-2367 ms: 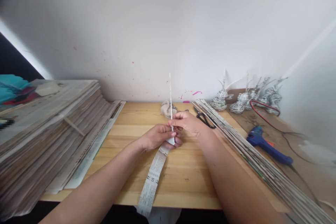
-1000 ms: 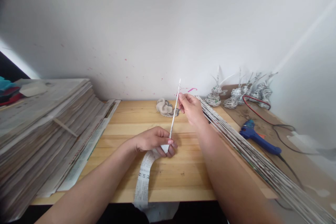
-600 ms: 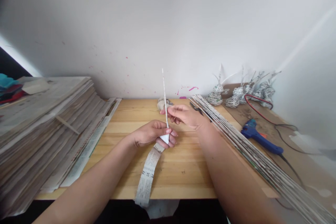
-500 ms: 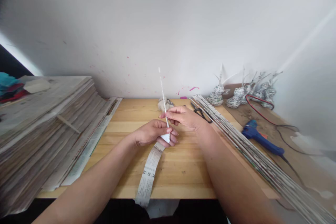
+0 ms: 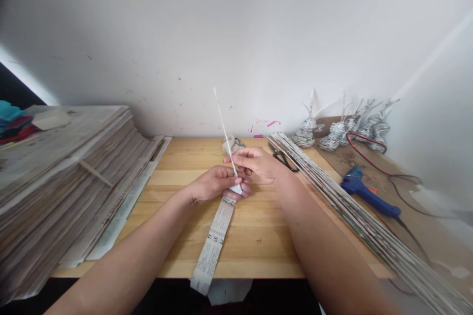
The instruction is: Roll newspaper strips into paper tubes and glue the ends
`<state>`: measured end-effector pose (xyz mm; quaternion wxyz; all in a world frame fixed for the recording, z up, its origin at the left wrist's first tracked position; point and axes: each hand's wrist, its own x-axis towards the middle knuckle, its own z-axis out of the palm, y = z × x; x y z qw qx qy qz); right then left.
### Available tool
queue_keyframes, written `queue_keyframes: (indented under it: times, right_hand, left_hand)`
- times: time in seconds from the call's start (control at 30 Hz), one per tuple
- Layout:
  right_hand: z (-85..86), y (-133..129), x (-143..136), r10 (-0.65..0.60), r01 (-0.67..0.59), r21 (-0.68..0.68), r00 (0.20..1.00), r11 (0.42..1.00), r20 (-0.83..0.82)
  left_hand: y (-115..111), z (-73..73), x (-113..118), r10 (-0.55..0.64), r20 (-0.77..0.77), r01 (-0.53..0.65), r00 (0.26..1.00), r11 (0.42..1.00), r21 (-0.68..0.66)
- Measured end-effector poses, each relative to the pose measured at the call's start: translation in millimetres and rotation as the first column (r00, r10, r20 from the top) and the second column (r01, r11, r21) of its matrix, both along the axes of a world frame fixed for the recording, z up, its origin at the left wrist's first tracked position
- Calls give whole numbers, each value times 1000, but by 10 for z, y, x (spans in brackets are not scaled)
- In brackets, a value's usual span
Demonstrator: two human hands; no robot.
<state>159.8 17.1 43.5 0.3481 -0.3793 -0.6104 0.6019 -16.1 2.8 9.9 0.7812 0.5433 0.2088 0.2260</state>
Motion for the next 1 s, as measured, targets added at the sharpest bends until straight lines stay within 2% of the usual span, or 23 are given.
queue_keyframes:
  times: [0.07, 0.2, 0.43, 0.7, 0.9, 1.0]
  right_hand:
    - [-18, 10, 1, 4, -4, -3, 1000, 1000, 23]
    - [-46, 31, -17, -89, 89, -12, 996, 996, -28]
    - [-67, 1, 50, 93, -100, -93, 993, 991, -73]
    - [-29, 20, -30, -96, 91, -76, 994, 993, -60]
    - [-49, 41, -86, -209, 210, 77, 978, 975, -16]
    - [-41, 34, -80, -208, 210, 77, 977, 975, -38]
  left_hand:
    - [-1, 5, 0, -7, -2, 7, 1000, 1000, 0]
    - [-15, 30, -8, 2, -18, -2, 1000, 1000, -23]
    - [-35, 107, -43, -79, 0, 79, 997, 994, -79]
    - [3, 45, -26, 8, -51, -8, 999, 1000, -16]
    - [11, -2, -21, 23, -68, -24, 997, 1000, -16]
    - [7, 21, -30, 25, -68, -27, 997, 999, -28]
